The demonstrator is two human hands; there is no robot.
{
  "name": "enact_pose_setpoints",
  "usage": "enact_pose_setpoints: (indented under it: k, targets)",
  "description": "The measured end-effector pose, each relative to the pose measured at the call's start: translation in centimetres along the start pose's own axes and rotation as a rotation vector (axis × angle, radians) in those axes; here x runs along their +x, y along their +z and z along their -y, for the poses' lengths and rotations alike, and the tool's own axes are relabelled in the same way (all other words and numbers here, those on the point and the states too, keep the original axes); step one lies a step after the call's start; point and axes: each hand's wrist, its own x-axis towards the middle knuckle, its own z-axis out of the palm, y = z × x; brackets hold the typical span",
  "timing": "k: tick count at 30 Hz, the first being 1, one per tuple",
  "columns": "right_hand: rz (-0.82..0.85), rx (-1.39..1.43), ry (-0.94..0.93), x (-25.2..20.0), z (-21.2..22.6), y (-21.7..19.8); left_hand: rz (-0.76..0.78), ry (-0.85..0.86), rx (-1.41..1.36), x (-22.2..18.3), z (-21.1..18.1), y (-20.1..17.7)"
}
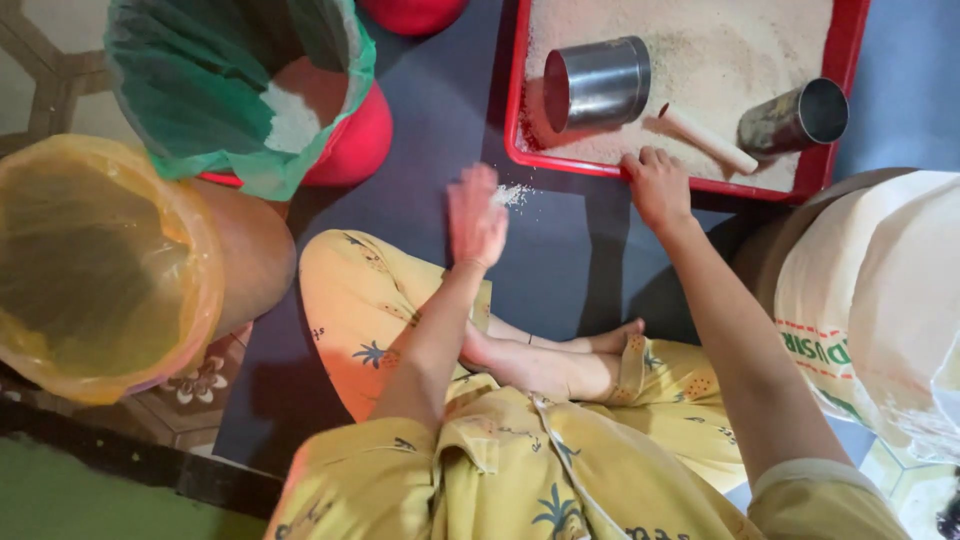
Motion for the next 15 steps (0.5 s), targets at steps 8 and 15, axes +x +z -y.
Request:
enact_pose_setpoints:
  k: [8,15]
  targets:
    - [0.029,0.015,0.007,0.5,-1.4,-1.0,0.033,-0.354,0.287,-0.7,0.6,3.0]
    - [0.014,0.016,0.003,2.6,1.2,-2.5,-0.084,-0.138,0.052,2.8,-5.5,7.7]
